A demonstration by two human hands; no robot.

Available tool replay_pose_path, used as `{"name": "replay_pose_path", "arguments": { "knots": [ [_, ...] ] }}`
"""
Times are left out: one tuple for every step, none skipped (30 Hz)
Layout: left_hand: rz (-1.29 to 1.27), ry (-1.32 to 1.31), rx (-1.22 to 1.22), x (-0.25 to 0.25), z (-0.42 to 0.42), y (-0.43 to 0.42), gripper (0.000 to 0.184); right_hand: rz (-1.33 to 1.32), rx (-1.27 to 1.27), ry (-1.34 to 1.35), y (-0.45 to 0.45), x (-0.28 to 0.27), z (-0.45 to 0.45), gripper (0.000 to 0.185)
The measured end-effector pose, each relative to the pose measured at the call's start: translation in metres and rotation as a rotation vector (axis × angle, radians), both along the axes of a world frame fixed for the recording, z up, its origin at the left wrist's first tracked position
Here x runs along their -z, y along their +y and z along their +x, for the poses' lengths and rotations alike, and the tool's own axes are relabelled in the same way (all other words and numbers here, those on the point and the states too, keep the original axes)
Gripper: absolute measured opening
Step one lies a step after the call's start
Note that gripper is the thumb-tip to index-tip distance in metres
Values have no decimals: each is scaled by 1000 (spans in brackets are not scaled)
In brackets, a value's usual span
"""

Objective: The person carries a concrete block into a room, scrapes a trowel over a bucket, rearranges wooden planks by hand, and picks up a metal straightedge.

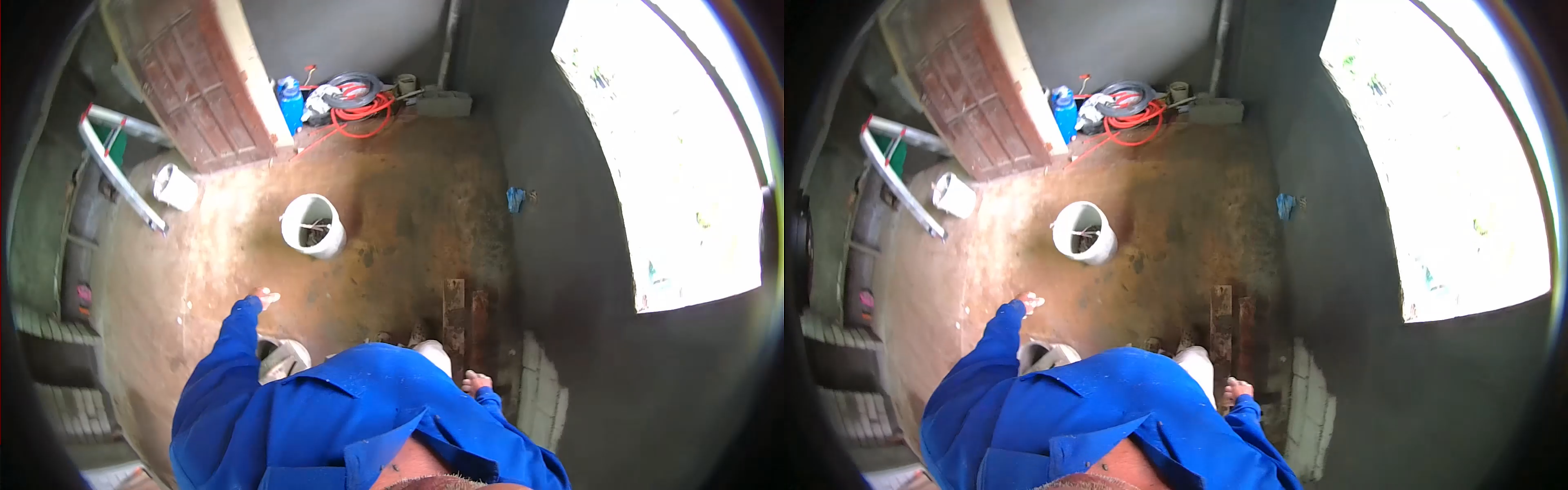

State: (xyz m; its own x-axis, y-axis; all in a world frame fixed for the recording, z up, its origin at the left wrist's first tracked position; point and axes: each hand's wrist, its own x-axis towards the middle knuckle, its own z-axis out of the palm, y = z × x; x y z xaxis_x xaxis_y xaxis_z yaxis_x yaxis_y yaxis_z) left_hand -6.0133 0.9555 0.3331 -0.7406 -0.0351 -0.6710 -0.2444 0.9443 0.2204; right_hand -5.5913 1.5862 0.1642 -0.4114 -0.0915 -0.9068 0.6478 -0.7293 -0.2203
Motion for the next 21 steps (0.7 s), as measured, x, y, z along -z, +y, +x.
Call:
{"name": "replay_pose_path", "arguments": {
  "knots": [
    [89,-140,-226,-34,-15,44,48,175,14,-84,0,-18,-4,16],
    [85,-134,-195,-28,-44,64,48,363,26,-172,10,-48,-14,17],
    [64,-21,-19,-15,-68,89,38,366,48,-176,20,-54,-20,17],
    [46,82,144,-2,-80,105,29,379,116,-239,33,-59,-19,19],
    [153,248,302,-6,-91,133,32,393,170,-304,46,-63,-19,21],
    [257,414,451,-32,-100,177,39,396,155,-320,58,-66,-20,21],
    [239,310,408,-65,-105,219,42,401,40,-391,64,-66,-21,24],
    [219,215,369,-86,-113,247,45,403,-71,-453,71,-65,-27,28],
    [271,184,371,-69,-126,250,46,399,-84,-494,81,-63,-38,30],
    [324,155,377,-54,-141,254,46,396,-92,-534,89,-60,-50,32],
    [292,132,469,-72,-149,271,44,464,-68,-501,96,-62,-69,30],
    [292,127,472,-53,-167,263,44,533,-44,-471,104,-64,-90,29],
    [271,82,553,-49,-183,263,42,532,-41,-477,109,-62,-113,29],
    [251,43,637,-46,-204,265,41,537,-1,-438,115,-56,-139,30],
    [98,-70,645,-46,-226,266,37,543,46,-396,118,-52,-166,31],
    [148,7,651,61,-266,208,36,550,68,-389,118,-50,-193,31],
    [108,80,745,51,-288,203,37,552,113,-353,118,-47,-225,24],
    [126,57,606,29,-307,206,39,558,159,-318,117,-46,-256,18],
    [-3,-84,539,0,-332,224,47,444,241,-174,118,-48,-282,11],
    [10,-58,455,17,-363,216,48,491,273,-171,111,-55,-319,19],
    [15,-15,407,28,-400,218,48,529,330,-237,97,-60,-350,22]
  ]
}}
